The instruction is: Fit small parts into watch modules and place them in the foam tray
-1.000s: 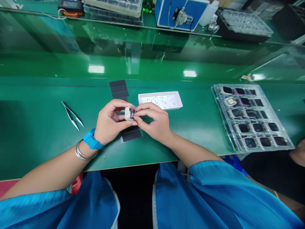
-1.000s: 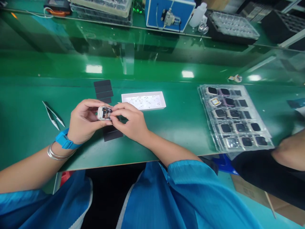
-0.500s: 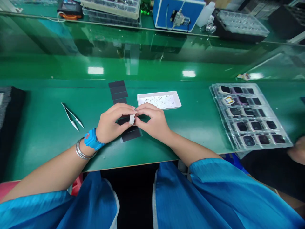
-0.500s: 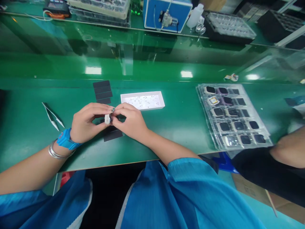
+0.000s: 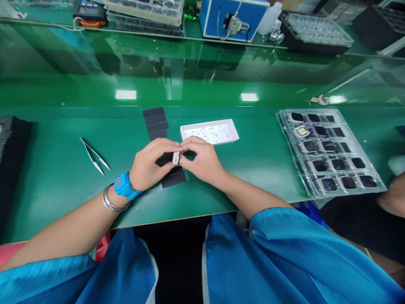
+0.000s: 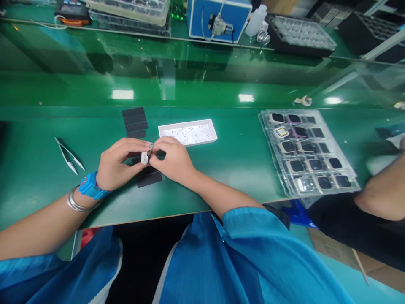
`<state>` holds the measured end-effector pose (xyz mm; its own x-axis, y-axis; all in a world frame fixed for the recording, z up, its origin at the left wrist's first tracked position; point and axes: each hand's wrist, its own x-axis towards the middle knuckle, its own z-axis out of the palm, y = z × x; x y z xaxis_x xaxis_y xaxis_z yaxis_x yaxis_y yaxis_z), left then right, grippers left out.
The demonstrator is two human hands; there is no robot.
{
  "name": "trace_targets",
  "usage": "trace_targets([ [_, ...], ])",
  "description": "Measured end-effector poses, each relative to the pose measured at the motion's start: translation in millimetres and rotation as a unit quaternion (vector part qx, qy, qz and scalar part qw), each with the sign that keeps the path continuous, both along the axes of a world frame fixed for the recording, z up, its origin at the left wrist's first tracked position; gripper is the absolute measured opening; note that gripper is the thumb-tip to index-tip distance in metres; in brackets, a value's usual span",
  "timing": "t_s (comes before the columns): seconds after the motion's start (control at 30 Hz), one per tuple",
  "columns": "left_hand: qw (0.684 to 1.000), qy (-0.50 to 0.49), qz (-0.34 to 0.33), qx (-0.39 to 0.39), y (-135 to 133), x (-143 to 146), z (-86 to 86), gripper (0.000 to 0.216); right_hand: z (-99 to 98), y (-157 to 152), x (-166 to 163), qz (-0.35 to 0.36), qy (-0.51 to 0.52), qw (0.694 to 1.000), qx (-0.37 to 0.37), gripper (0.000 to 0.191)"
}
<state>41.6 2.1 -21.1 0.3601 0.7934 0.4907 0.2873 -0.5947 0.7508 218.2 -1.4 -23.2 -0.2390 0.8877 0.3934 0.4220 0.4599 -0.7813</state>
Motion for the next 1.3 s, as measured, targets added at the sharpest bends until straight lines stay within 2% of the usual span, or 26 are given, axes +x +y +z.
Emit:
trace_targets([
  [0.13,0.981,-0.134,-0.017,-0.137,5.8,-1.2,-2.5,0.043,4.0,4.8,7.7,-0.014,0.008,0.999,0.034,0.01],
  [0.27,0.918,-0.258,-0.048,-0.296,16.0,-6.6,-3.1,0.054,8.5,18.7,27.1,-0.109,-0.076,0.986,0.101,0.01],
  [0.33,0.883,-0.295,-0.078,-0.357,19.1,-9.9,-2.4,0.052,10.3,24.9,35.7,-0.132,-0.116,0.98,0.092,0.011],
  [0.43,0.835,-0.332,-0.113,-0.424,19.9,-13.7,0.2,0.052,14.1,27.8,41.1,-0.076,-0.168,0.983,0.021,0.015],
  [0.5,0.808,-0.346,-0.122,-0.461,18.7,-15.0,3.1,0.053,17.3,26.5,40.4,-0.022,-0.22,0.975,-0.034,0.017],
  [0.57,0.785,-0.356,-0.13,-0.49,17.2,-15.6,6.3,0.053,19.7,25.2,38.6,-0.006,-0.269,0.961,-0.067,0.014],
  [0.7,0.76,-0.369,-0.146,-0.515,15.2,-14.7,11.4,0.055,20.4,26.2,37.4,-0.039,-0.315,0.945,-0.084,0.009],
  [0.9,0.753,-0.372,-0.16,-0.518,13.4,-12.0,13.1,0.051,17.3,28.5,42.2,-0.1,-0.336,0.934,-0.076,0.003],
  [1.03,0.759,-0.365,-0.157,-0.516,12.9,-11.2,13.2,0.051,18.0,26.1,41.3,-0.104,-0.266,0.957,-0.046,0.008],
  [1.1,0.767,-0.361,-0.143,-0.511,12.6,-10.7,13.3,0.052,19.1,22.2,36.3,-0.053,-0.171,0.982,-0.054,0.01],
  [1.17,0.779,-0.356,-0.125,-0.501,12.2,-10.2,13.2,0.053,18.8,16.6,28.0,0.043,-0.036,0.991,-0.121,0.018],
  [1.2,0.785,-0.353,-0.116,-0.495,12.0,-10.0,13.1,0.054,17.7,13.6,23.0,0.094,0.036,0.98,-0.174,0.027],
  [1.3,0.801,-0.351,-0.096,-0.476,11.5,-10.3,12.8,0.054,11.0,6.6,8.5,0.192,0.199,0.906,-0.32,0.051],
])
